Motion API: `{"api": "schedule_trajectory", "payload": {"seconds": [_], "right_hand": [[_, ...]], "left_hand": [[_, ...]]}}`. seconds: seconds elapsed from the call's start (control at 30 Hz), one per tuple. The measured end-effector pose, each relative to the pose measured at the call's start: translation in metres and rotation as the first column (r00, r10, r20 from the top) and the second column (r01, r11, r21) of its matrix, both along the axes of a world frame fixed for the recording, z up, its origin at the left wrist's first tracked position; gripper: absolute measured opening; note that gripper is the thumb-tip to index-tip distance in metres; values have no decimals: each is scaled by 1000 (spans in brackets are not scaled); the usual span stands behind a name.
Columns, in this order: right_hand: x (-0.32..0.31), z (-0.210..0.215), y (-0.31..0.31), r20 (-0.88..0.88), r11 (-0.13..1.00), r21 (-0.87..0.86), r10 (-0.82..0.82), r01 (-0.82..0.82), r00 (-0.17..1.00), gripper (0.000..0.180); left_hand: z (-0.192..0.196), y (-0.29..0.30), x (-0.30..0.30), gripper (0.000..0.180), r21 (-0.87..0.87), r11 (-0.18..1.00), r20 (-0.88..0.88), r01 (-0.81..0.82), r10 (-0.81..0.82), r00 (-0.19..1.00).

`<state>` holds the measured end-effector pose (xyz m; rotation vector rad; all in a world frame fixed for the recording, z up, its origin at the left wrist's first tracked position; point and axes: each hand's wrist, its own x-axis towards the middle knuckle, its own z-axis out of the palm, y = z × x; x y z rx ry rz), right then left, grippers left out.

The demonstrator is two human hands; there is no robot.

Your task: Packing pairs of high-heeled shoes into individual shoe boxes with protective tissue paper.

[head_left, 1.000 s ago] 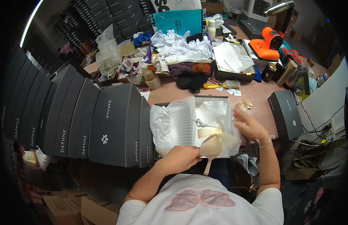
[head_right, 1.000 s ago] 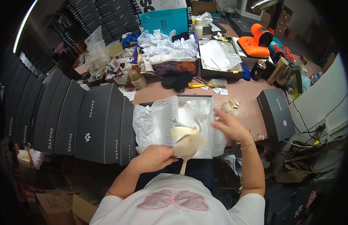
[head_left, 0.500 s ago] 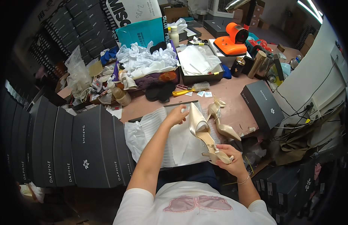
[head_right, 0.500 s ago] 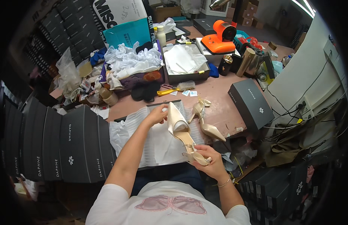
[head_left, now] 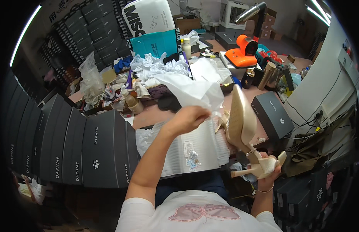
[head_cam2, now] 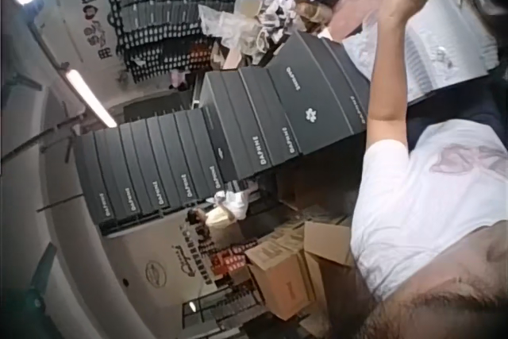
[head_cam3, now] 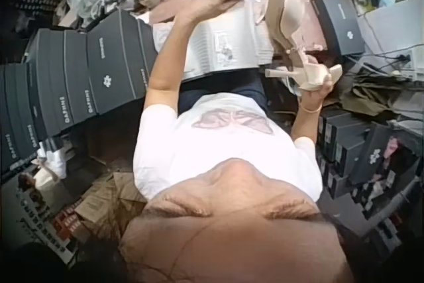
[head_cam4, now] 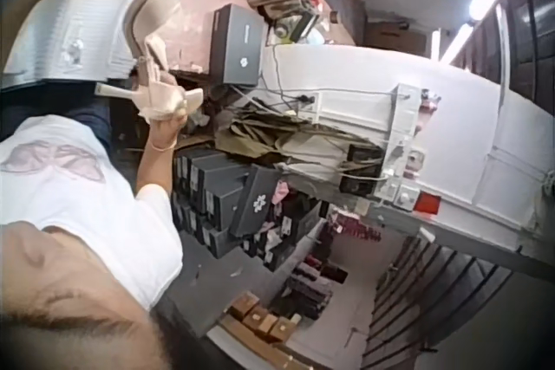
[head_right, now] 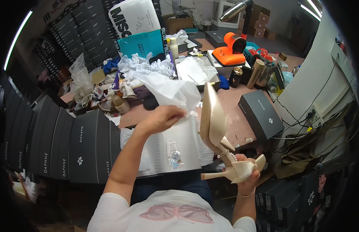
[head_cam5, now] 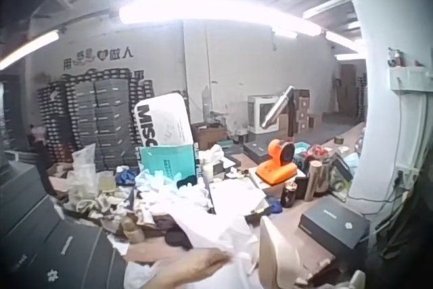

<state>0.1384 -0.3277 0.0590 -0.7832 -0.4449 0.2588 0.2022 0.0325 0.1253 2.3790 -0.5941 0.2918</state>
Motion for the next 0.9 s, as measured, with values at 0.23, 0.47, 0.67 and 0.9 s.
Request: {"api": "schedule_trajectory", "payload": {"seconds": [0.23, 0.47, 0.67, 0.9], "right_hand": [[-16, 17, 46, -325, 895, -205, 320, -397, 890, 65], [-10, -36, 96, -469, 822, -235, 371, -519, 801, 34], [-16, -38, 86, -470, 819, -239, 372, -521, 801, 34], [-8, -37, 75, -508, 819, -128, 431, -559, 746, 54]], "left_hand": [[-48, 27, -118, 14, 14, 951, -63, -310, 310, 949], [-63, 14, -215, 16, 136, 716, -230, -685, 695, 681], [-111, 25, -150, 21, 238, 644, 277, -727, 673, 686], [-65, 20, -145, 25, -69, 742, -5, -667, 669, 744]]}}
